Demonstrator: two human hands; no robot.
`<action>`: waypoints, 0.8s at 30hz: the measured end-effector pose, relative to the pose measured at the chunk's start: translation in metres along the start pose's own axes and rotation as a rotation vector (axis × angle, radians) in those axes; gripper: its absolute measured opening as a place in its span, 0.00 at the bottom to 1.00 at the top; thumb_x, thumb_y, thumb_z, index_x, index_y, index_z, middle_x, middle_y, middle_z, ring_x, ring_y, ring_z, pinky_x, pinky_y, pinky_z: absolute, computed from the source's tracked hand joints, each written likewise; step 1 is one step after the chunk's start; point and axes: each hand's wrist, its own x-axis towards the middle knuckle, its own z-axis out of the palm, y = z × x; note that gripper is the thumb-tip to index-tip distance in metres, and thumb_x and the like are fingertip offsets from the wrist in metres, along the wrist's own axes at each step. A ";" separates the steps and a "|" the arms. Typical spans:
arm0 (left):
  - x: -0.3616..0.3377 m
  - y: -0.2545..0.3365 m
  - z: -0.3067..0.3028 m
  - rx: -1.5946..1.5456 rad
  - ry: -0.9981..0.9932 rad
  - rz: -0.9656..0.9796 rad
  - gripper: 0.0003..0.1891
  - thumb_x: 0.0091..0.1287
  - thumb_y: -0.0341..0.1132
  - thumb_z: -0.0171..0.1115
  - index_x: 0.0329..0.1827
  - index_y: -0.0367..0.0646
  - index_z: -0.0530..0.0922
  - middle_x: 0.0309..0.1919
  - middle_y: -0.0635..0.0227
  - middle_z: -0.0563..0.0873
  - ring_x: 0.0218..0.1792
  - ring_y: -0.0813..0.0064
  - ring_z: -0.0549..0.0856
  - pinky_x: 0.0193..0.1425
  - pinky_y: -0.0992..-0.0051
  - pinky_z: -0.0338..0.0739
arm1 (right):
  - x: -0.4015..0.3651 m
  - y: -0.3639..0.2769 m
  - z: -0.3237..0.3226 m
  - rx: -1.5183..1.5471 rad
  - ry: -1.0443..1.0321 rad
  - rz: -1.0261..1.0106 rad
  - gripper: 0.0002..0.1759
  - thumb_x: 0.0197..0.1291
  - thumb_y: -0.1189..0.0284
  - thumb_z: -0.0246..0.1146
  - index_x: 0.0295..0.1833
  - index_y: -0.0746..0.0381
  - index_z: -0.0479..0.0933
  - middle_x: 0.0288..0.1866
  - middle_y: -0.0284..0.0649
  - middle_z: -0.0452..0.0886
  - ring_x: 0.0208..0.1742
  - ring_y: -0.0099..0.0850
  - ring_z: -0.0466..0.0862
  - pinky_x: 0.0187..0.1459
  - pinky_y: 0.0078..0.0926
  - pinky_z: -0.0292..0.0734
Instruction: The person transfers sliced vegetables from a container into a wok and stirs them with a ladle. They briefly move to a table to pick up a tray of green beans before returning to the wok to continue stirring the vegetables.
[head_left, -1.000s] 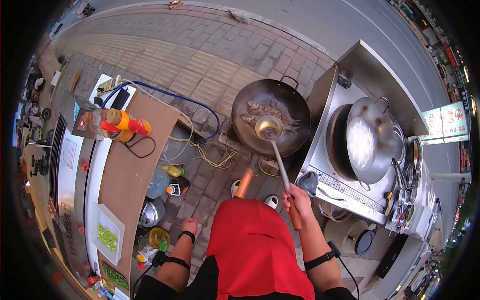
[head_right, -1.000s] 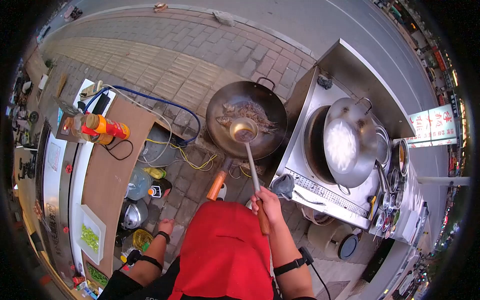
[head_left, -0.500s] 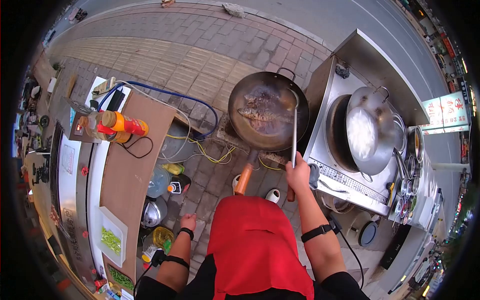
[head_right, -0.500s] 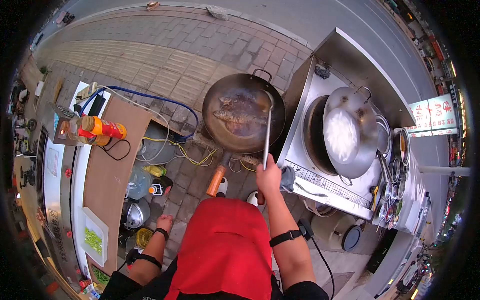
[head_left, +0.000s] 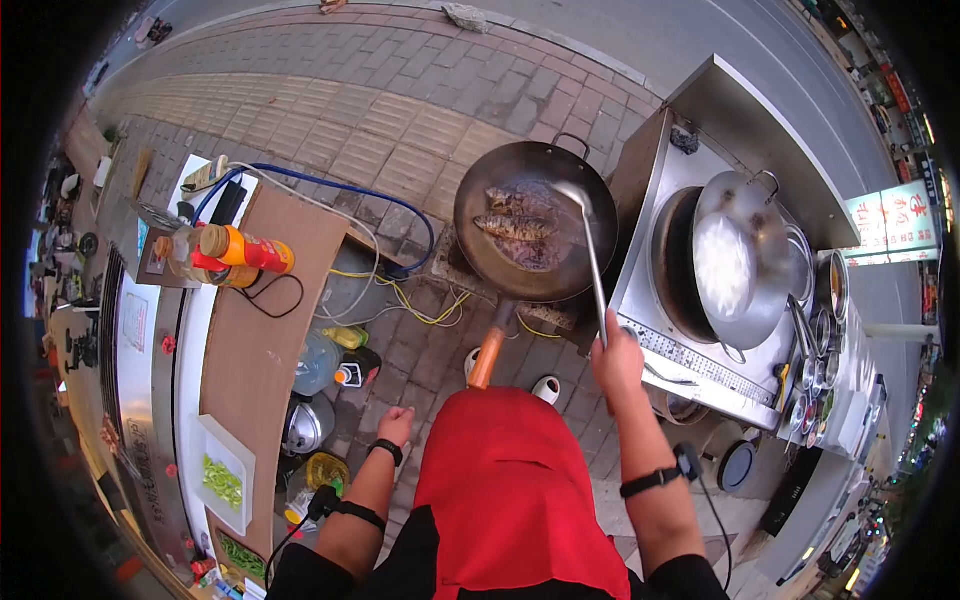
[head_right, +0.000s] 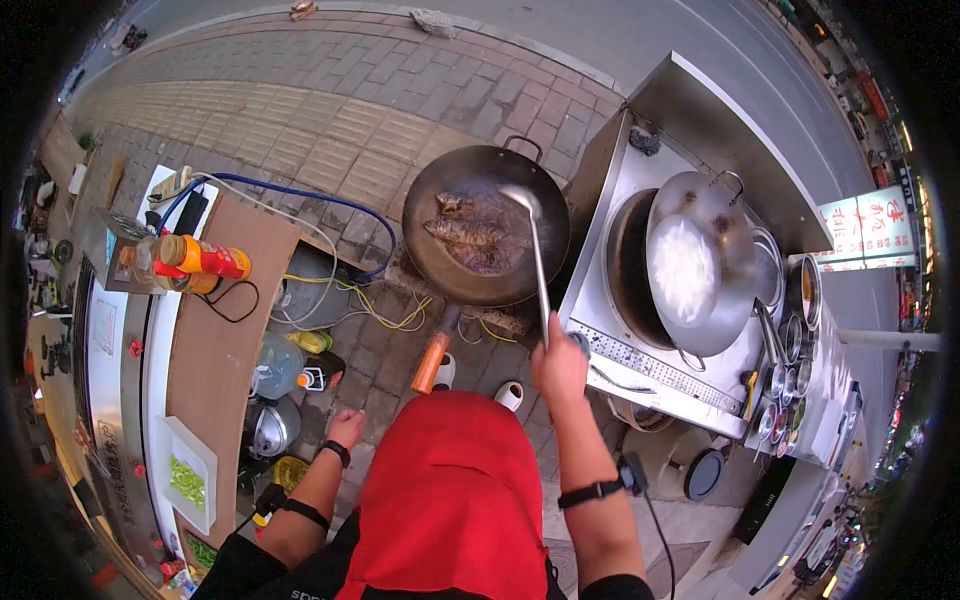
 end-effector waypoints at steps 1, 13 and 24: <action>-0.008 0.023 0.006 -0.011 -0.009 0.030 0.16 0.67 0.42 0.67 0.27 0.41 0.77 0.21 0.73 0.79 0.26 0.81 0.74 0.33 0.74 0.72 | 0.020 -0.001 0.001 -0.052 -0.008 -0.004 0.32 0.59 0.70 0.61 0.70 0.63 0.68 0.36 0.54 0.83 0.37 0.52 0.85 0.41 0.51 0.80; -0.007 -0.072 -0.038 0.209 0.094 -0.081 0.16 0.62 0.41 0.67 0.26 0.36 0.79 0.25 0.61 0.84 0.28 0.71 0.80 0.38 0.67 0.76 | 0.011 -0.010 0.034 -0.202 -0.084 -0.127 0.32 0.60 0.70 0.59 0.72 0.60 0.67 0.38 0.52 0.83 0.35 0.50 0.86 0.38 0.49 0.81; -0.018 -0.071 -0.032 0.312 0.126 -0.209 0.19 0.61 0.46 0.66 0.37 0.35 0.84 0.38 0.49 0.88 0.43 0.56 0.87 0.52 0.62 0.78 | -0.080 0.014 -0.010 -0.039 -0.028 -0.170 0.33 0.59 0.70 0.61 0.71 0.61 0.67 0.34 0.52 0.82 0.30 0.51 0.85 0.32 0.48 0.81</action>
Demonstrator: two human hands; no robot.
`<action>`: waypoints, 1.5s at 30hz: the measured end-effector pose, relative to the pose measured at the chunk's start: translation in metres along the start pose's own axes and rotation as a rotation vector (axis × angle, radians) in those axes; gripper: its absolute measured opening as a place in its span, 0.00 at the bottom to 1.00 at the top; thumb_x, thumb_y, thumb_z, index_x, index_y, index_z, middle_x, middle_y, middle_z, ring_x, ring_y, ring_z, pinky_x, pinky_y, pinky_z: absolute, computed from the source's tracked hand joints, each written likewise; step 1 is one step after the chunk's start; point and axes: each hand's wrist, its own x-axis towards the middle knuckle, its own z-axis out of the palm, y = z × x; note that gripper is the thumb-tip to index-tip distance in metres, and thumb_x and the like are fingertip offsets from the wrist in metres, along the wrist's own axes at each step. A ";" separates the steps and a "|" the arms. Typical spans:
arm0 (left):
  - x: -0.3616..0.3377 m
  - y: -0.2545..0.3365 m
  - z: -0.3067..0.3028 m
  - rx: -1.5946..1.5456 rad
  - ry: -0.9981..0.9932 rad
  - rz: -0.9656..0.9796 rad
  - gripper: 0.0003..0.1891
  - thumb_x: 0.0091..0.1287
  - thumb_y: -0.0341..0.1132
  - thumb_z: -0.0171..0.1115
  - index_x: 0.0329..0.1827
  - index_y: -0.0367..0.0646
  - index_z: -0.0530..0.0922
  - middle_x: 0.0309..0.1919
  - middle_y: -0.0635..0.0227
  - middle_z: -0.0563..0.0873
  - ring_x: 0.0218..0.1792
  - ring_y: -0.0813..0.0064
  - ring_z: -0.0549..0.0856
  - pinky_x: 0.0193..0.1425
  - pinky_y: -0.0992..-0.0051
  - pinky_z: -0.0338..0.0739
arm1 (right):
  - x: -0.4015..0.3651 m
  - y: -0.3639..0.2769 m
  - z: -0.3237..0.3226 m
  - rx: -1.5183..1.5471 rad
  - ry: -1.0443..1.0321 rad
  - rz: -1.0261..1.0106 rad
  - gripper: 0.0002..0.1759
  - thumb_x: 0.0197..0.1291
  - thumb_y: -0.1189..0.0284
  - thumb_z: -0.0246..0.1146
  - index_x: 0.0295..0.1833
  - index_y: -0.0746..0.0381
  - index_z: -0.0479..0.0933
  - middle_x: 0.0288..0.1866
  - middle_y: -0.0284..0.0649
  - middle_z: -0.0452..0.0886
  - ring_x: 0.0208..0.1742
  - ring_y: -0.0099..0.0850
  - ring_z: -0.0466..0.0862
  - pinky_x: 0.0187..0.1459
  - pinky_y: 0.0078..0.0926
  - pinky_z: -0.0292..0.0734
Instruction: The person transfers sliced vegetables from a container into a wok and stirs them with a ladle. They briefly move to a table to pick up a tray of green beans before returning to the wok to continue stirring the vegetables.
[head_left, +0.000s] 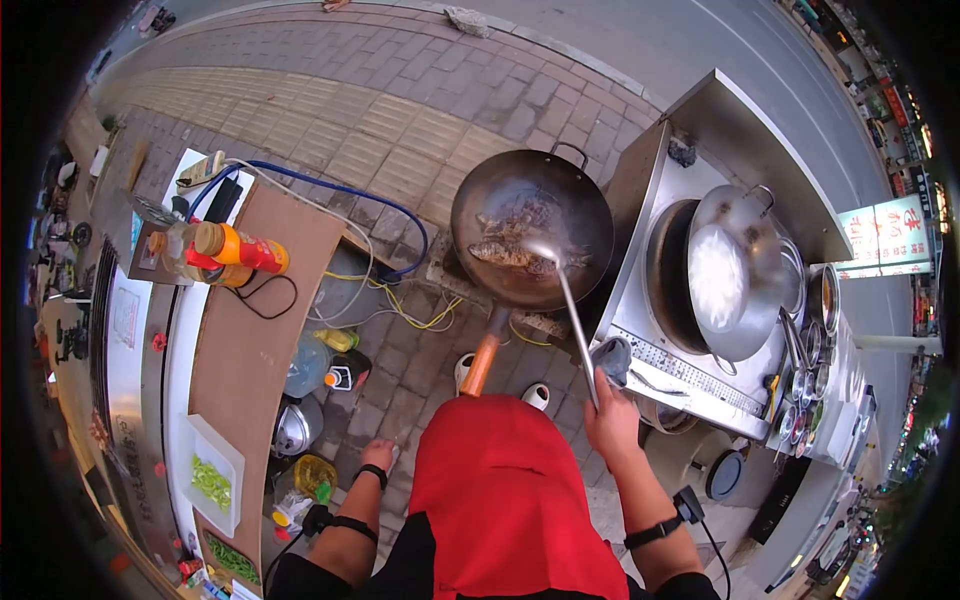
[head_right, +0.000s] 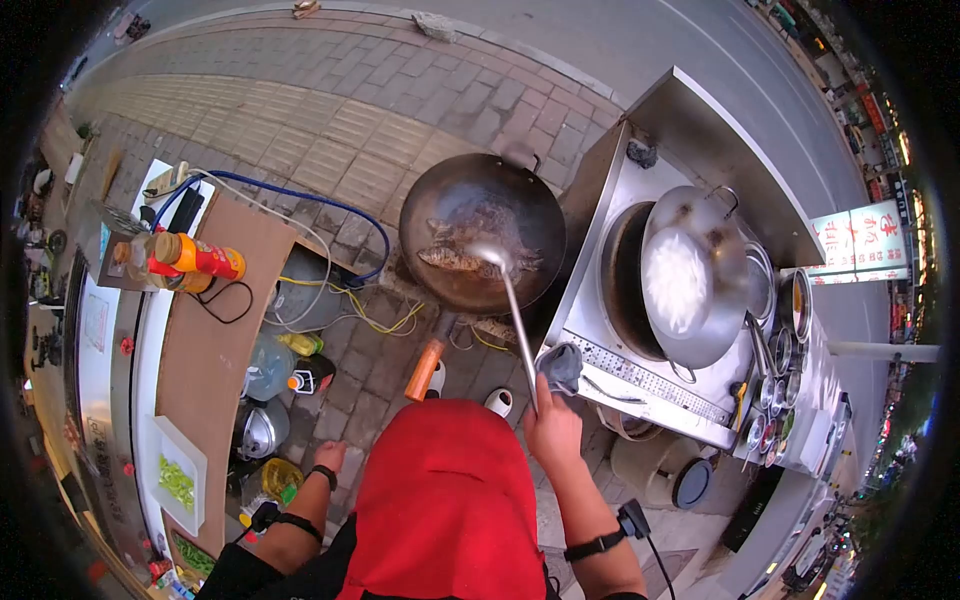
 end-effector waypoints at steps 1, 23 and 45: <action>-0.011 0.026 0.000 0.019 0.002 0.015 0.18 0.61 0.45 0.66 0.37 0.34 0.84 0.37 0.51 0.88 0.41 0.59 0.87 0.50 0.63 0.78 | -0.010 0.000 -0.002 -0.021 -0.037 -0.017 0.32 0.59 0.69 0.61 0.71 0.61 0.68 0.34 0.51 0.82 0.30 0.51 0.85 0.32 0.48 0.80; 0.008 0.001 0.000 -0.039 0.007 0.114 0.15 0.61 0.42 0.67 0.30 0.36 0.81 0.27 0.58 0.86 0.30 0.69 0.81 0.43 0.66 0.76 | 0.028 0.009 0.028 0.541 -0.023 0.227 0.30 0.58 0.73 0.63 0.68 0.68 0.72 0.37 0.54 0.86 0.37 0.41 0.87 0.41 0.37 0.81; 0.006 0.009 0.001 -0.158 -0.012 0.166 0.15 0.64 0.38 0.65 0.21 0.44 0.74 0.20 0.72 0.77 0.24 0.79 0.72 0.32 0.71 0.69 | 0.041 -0.021 0.031 1.606 -0.362 0.621 0.04 0.69 0.74 0.55 0.45 0.62 0.72 0.28 0.35 0.75 0.20 0.23 0.73 0.20 0.24 0.69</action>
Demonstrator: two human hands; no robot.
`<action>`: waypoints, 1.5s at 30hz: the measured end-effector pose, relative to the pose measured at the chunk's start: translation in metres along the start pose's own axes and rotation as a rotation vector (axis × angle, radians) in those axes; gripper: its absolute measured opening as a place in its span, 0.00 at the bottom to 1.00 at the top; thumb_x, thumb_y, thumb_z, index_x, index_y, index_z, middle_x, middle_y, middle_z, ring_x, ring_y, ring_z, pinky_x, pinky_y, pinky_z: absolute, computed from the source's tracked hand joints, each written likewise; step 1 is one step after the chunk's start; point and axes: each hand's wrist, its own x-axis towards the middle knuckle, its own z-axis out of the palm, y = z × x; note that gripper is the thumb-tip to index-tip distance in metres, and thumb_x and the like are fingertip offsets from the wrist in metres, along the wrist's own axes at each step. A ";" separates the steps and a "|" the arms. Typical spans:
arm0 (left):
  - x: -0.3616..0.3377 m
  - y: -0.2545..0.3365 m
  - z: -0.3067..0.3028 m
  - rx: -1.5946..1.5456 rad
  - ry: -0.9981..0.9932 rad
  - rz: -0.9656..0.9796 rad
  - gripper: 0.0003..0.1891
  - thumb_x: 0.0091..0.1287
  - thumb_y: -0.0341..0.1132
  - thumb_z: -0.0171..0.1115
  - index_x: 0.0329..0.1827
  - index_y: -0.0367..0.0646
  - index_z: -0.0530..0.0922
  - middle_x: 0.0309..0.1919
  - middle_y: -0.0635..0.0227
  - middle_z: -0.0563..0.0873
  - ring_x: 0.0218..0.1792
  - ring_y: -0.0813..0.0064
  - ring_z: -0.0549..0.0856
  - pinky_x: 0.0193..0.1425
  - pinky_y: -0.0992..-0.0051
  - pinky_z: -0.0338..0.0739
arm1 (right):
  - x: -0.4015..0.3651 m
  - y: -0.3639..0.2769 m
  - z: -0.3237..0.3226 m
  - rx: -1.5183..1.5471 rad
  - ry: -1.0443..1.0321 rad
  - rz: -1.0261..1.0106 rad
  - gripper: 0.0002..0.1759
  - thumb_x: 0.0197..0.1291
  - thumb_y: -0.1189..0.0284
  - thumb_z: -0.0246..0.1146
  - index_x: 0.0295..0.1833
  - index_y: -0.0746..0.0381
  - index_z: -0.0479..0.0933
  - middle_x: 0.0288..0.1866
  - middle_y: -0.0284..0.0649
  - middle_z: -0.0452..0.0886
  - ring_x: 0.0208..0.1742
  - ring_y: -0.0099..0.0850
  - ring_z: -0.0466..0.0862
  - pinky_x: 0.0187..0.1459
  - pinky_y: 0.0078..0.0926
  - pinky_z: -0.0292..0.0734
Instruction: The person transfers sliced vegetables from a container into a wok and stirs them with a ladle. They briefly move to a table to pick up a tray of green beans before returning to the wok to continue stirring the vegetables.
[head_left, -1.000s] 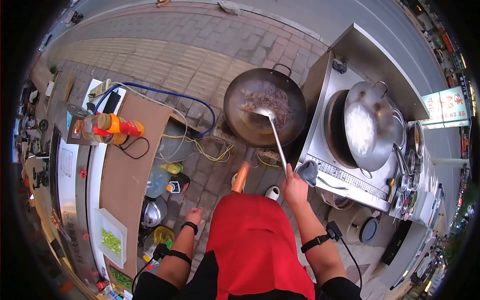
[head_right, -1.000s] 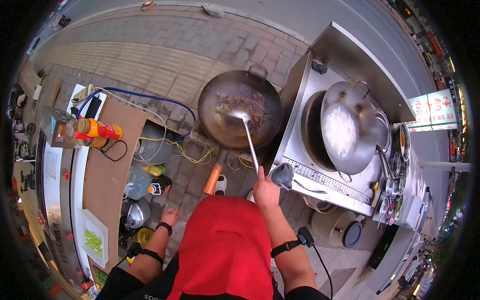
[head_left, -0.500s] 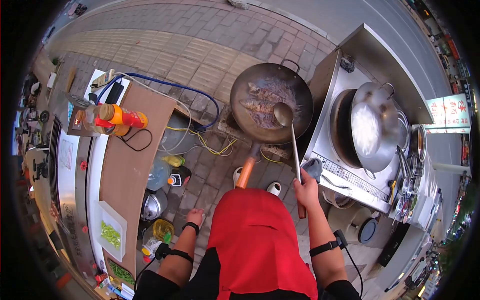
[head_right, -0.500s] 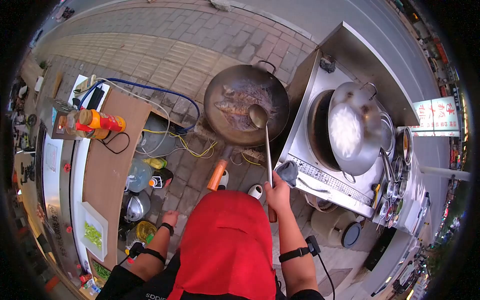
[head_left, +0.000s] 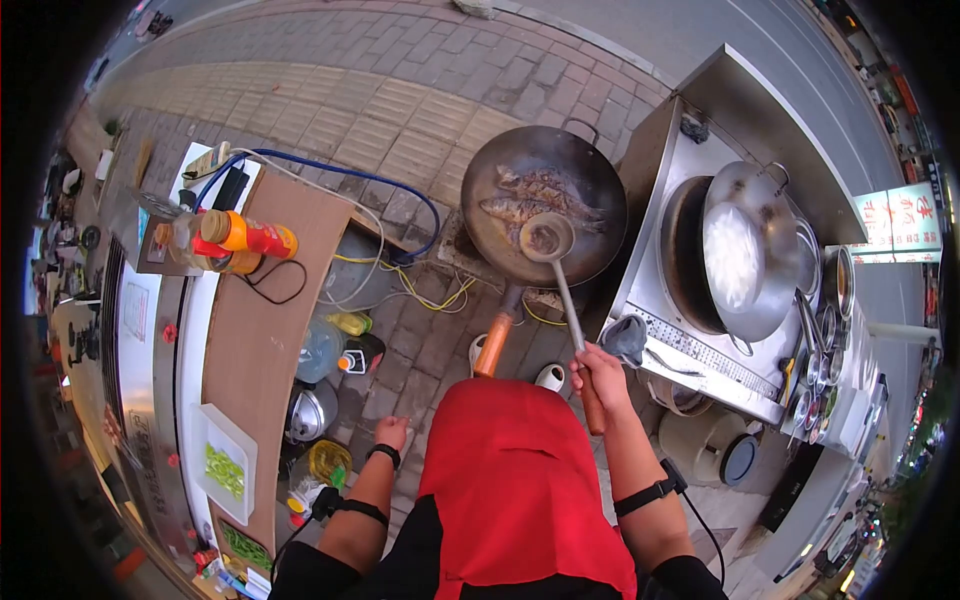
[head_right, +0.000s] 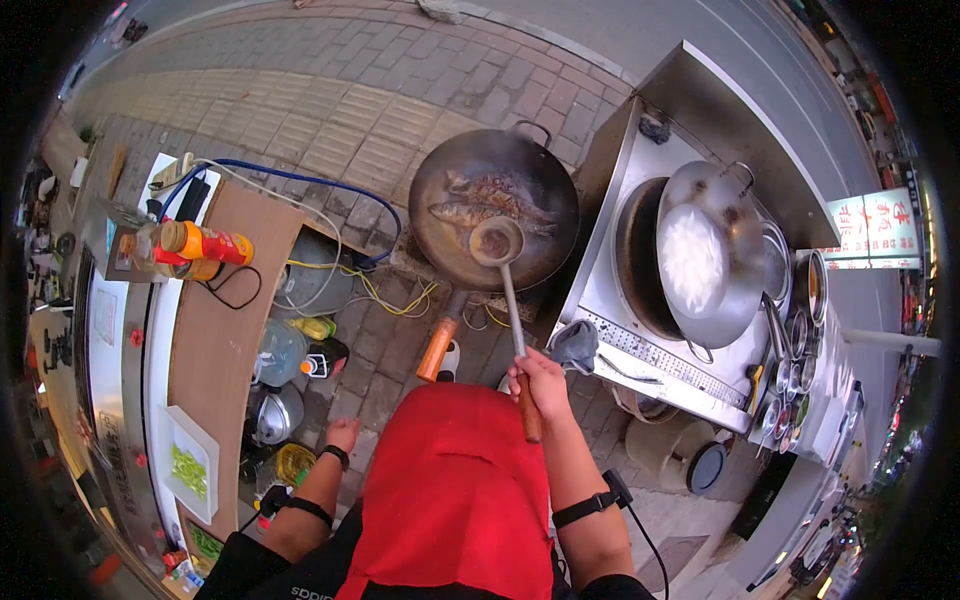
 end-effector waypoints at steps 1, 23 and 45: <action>-0.001 0.002 -0.002 0.021 -0.008 0.012 0.15 0.64 0.36 0.64 0.20 0.46 0.72 0.19 0.75 0.74 0.23 0.80 0.71 0.30 0.72 0.67 | -0.004 0.000 0.002 0.089 -0.011 0.039 0.05 0.69 0.73 0.55 0.47 0.62 0.72 0.29 0.35 0.75 0.20 0.23 0.73 0.20 0.24 0.69; 0.008 0.017 0.011 0.036 -0.026 0.013 0.17 0.64 0.43 0.67 0.25 0.38 0.78 0.21 0.66 0.81 0.27 0.75 0.75 0.36 0.68 0.74 | -0.015 -0.012 -0.018 -0.957 0.422 -0.344 0.28 0.59 0.70 0.63 0.66 0.65 0.75 0.33 0.54 0.85 0.32 0.38 0.87 0.40 0.34 0.80; -0.006 0.013 0.001 0.035 0.004 -0.039 0.17 0.65 0.38 0.65 0.20 0.45 0.72 0.18 0.72 0.76 0.23 0.77 0.74 0.31 0.71 0.70 | -0.006 0.009 0.006 0.242 -0.067 0.039 0.09 0.70 0.72 0.56 0.51 0.64 0.74 0.30 0.35 0.77 0.22 0.23 0.74 0.22 0.25 0.72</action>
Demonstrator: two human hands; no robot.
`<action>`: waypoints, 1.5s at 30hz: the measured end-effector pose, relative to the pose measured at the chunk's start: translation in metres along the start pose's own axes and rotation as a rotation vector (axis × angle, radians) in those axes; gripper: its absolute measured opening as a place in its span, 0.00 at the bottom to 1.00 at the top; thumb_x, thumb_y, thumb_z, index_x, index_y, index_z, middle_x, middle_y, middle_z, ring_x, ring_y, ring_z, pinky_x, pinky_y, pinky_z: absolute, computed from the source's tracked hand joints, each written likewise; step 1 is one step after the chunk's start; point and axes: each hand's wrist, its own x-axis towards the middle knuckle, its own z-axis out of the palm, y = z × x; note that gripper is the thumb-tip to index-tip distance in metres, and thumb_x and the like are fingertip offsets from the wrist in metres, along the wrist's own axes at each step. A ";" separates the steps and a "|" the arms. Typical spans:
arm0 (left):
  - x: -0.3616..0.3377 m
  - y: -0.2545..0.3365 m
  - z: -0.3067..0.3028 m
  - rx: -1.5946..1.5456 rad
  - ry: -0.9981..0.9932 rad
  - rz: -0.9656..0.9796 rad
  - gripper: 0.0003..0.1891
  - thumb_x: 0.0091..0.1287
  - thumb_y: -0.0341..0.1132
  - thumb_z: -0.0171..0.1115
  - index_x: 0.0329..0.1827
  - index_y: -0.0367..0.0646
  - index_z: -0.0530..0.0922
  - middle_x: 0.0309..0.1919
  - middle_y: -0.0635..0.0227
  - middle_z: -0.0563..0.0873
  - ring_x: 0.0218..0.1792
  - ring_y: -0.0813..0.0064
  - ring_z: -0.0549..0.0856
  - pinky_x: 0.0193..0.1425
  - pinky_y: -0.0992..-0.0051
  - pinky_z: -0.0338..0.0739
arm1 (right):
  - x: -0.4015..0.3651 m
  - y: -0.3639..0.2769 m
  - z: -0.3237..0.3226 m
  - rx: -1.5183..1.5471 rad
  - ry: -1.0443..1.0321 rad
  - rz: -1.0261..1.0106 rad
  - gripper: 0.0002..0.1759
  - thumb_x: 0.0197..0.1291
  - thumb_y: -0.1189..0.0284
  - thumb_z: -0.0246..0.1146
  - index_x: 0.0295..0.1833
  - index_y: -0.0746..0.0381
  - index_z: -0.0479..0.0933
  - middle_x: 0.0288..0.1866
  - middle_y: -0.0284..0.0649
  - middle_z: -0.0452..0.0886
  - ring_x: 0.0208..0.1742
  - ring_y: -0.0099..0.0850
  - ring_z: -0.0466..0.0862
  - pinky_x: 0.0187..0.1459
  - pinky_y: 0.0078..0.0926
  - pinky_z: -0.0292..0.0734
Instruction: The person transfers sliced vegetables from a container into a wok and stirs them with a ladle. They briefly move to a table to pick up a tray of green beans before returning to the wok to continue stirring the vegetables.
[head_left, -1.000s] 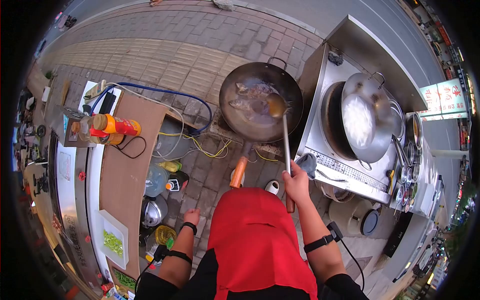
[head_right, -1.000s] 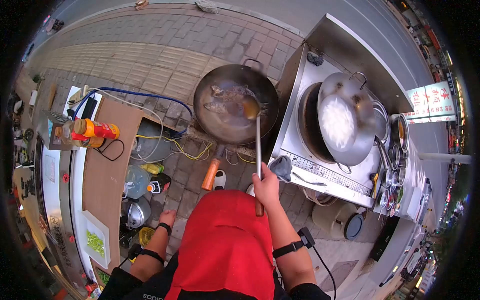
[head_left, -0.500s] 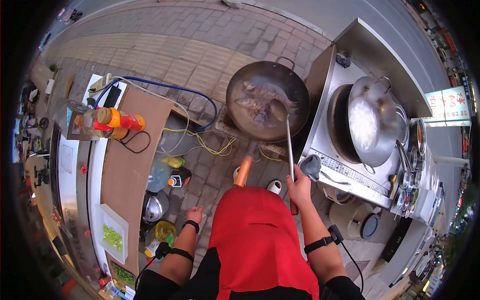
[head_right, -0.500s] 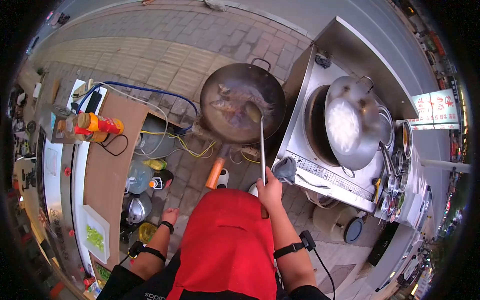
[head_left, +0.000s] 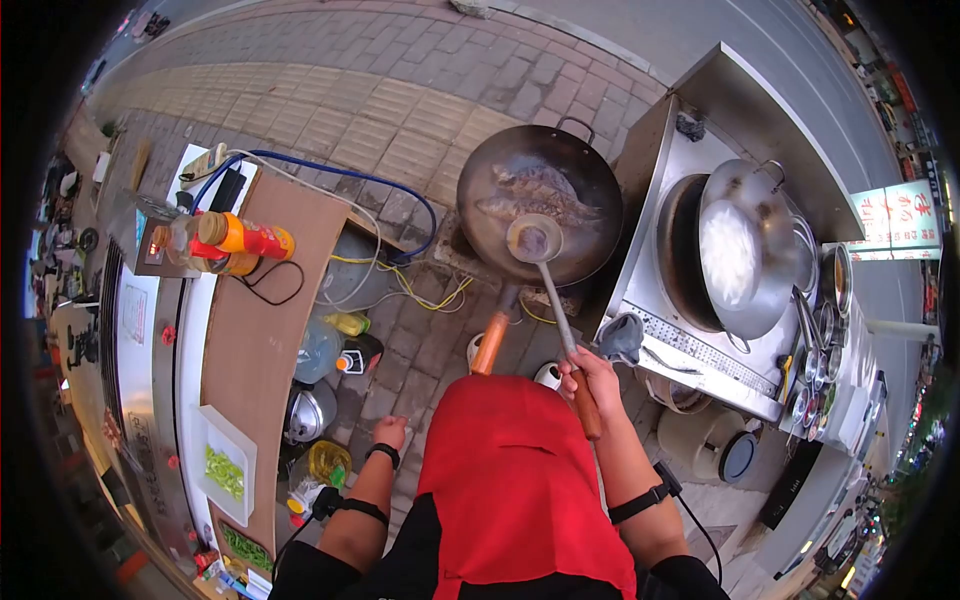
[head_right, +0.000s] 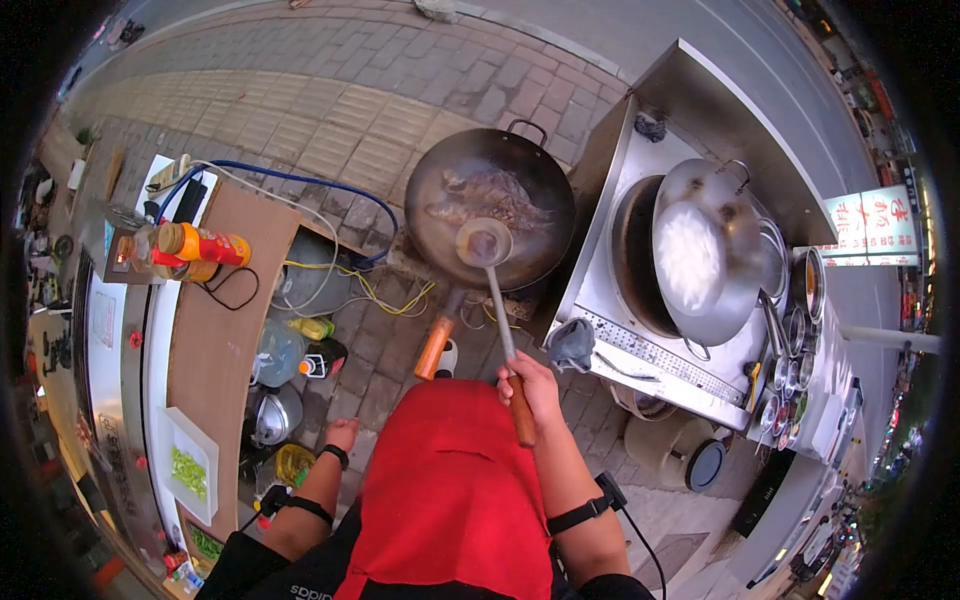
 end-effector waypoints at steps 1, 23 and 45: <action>0.003 -0.002 0.001 -0.010 -0.006 -0.002 0.16 0.65 0.38 0.65 0.20 0.45 0.72 0.18 0.72 0.76 0.23 0.77 0.74 0.31 0.71 0.69 | -0.002 -0.003 0.002 0.008 -0.016 0.018 0.09 0.70 0.72 0.56 0.51 0.64 0.74 0.30 0.35 0.76 0.22 0.23 0.74 0.22 0.25 0.72; 0.014 -0.019 -0.004 -0.005 -0.017 -0.011 0.15 0.63 0.38 0.65 0.22 0.43 0.73 0.20 0.71 0.76 0.25 0.77 0.74 0.33 0.70 0.69 | 0.020 0.020 -0.027 -0.969 0.368 -0.415 0.28 0.62 0.72 0.62 0.68 0.66 0.73 0.23 0.38 0.81 0.19 0.24 0.79 0.24 0.27 0.76; 0.022 -0.014 -0.006 -0.008 -0.015 -0.007 0.17 0.64 0.43 0.68 0.26 0.37 0.79 0.22 0.67 0.82 0.27 0.76 0.77 0.38 0.68 0.75 | 0.033 -0.028 0.039 -0.274 -0.013 -0.169 0.10 0.71 0.72 0.54 0.52 0.63 0.75 0.28 0.34 0.76 0.21 0.24 0.75 0.22 0.23 0.71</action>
